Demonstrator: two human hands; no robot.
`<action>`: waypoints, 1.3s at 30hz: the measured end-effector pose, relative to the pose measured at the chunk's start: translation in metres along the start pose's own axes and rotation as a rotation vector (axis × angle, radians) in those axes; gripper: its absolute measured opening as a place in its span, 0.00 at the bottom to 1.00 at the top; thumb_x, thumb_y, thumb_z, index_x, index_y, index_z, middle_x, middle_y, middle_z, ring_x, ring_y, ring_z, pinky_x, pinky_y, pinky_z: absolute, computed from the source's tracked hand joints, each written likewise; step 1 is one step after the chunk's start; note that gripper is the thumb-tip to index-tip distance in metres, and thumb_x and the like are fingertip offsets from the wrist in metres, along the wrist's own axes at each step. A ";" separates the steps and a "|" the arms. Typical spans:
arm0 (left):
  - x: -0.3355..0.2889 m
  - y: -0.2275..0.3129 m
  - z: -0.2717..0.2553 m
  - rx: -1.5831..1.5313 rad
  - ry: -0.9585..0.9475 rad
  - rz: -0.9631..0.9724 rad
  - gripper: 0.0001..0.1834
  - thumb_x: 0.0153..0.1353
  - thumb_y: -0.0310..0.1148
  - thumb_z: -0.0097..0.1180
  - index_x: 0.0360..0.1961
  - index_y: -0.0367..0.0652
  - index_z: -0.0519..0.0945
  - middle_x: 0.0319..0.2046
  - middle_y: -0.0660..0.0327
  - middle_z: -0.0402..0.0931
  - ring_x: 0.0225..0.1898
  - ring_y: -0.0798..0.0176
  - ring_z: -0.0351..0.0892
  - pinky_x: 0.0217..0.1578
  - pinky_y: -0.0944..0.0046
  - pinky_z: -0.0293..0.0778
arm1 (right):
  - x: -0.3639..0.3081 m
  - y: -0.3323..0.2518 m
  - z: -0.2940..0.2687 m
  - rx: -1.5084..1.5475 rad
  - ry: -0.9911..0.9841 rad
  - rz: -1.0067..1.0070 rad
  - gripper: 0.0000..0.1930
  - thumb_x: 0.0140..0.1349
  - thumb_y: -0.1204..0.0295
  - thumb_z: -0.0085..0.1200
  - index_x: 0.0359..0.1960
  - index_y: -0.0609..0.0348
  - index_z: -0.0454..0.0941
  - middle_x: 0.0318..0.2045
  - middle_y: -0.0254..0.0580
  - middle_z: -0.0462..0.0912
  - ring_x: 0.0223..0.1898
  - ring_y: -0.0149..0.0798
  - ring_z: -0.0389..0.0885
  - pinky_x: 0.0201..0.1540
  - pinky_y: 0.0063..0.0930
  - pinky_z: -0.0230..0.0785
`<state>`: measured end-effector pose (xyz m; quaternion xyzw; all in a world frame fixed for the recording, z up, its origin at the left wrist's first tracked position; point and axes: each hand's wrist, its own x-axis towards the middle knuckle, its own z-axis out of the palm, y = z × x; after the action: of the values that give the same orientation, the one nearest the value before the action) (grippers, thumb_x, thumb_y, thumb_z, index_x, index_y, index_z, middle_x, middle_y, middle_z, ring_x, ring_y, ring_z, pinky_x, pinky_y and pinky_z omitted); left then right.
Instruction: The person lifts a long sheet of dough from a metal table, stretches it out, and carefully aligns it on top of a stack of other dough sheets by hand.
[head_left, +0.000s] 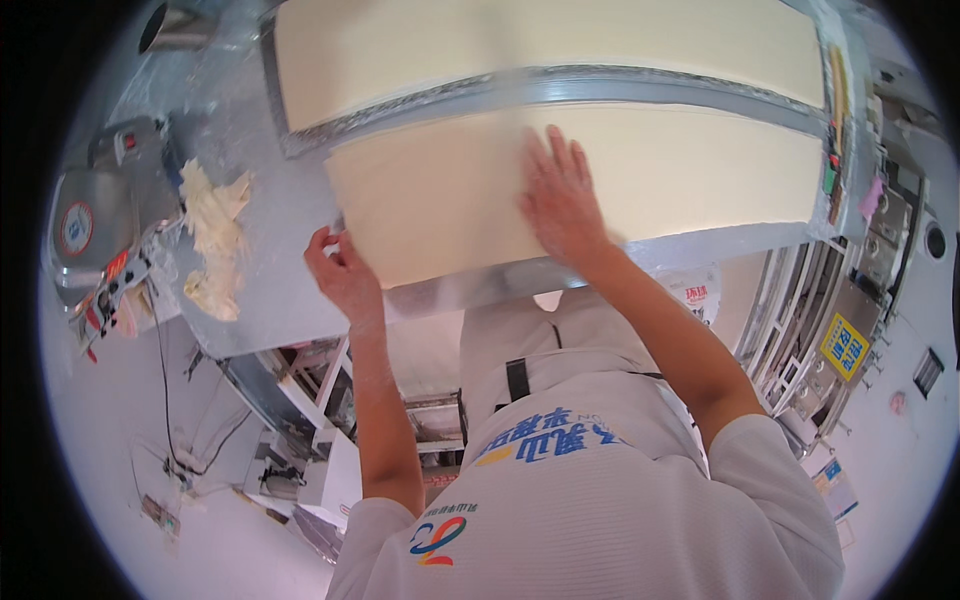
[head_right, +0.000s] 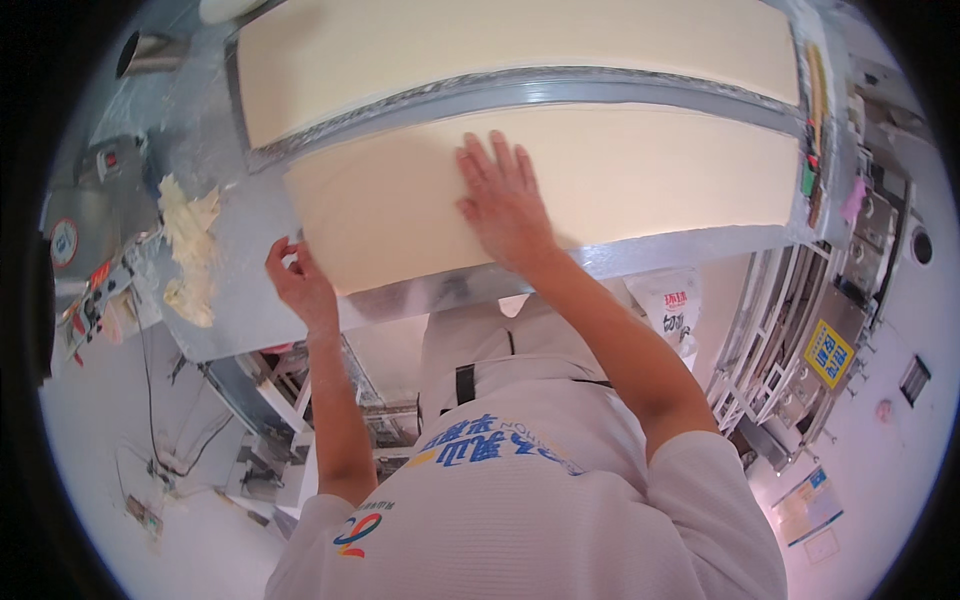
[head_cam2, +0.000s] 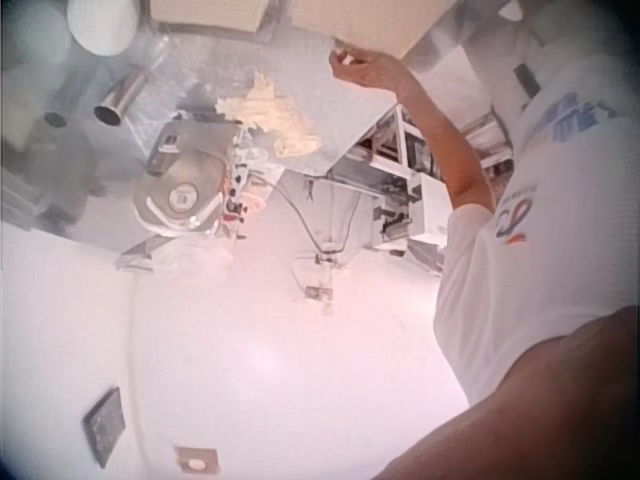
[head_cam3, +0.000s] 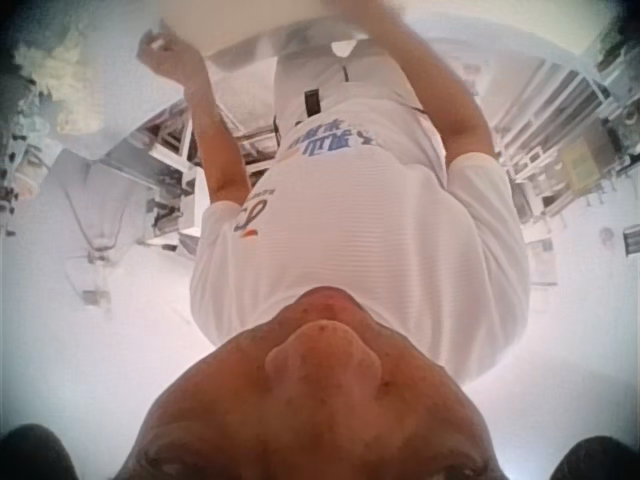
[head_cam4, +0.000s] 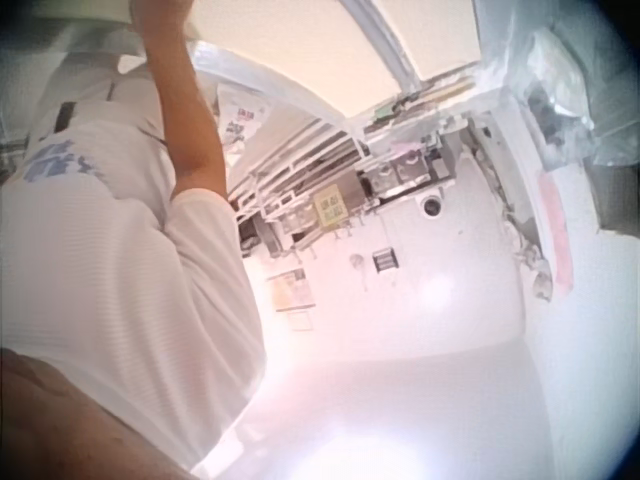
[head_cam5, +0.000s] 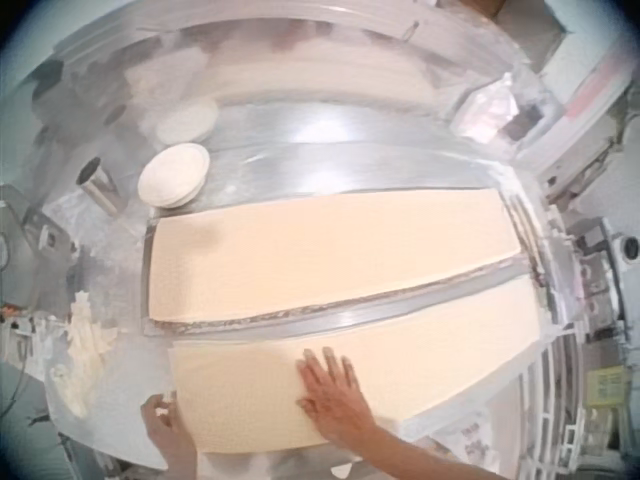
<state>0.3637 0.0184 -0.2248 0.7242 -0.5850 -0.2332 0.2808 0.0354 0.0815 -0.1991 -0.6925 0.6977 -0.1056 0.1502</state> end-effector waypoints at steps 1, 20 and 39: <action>-0.001 0.000 0.001 0.060 0.013 0.030 0.17 0.76 0.28 0.61 0.62 0.36 0.78 0.48 0.54 0.78 0.42 0.59 0.78 0.39 0.60 0.76 | 0.001 0.003 0.001 -0.016 -0.009 -0.014 0.33 0.76 0.57 0.54 0.79 0.56 0.67 0.82 0.47 0.60 0.84 0.56 0.53 0.84 0.60 0.47; -0.076 0.160 0.131 0.472 -0.541 0.849 0.36 0.82 0.45 0.47 0.84 0.42 0.58 0.85 0.49 0.51 0.86 0.39 0.44 0.82 0.31 0.37 | -0.043 0.127 -0.025 -0.057 0.138 0.261 0.37 0.80 0.47 0.48 0.83 0.53 0.61 0.84 0.50 0.58 0.85 0.61 0.49 0.85 0.66 0.38; -0.111 0.291 0.250 0.392 -0.537 1.063 0.38 0.83 0.46 0.48 0.82 0.31 0.57 0.80 0.39 0.56 0.81 0.35 0.53 0.80 0.32 0.45 | -0.154 0.335 -0.100 -0.172 0.134 0.265 0.36 0.79 0.47 0.48 0.83 0.47 0.63 0.83 0.42 0.61 0.85 0.55 0.53 0.84 0.64 0.43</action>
<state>-0.0344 0.0480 -0.2097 0.2883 -0.9473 -0.1241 0.0637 -0.3141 0.2351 -0.2148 -0.5959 0.7979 -0.0709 0.0560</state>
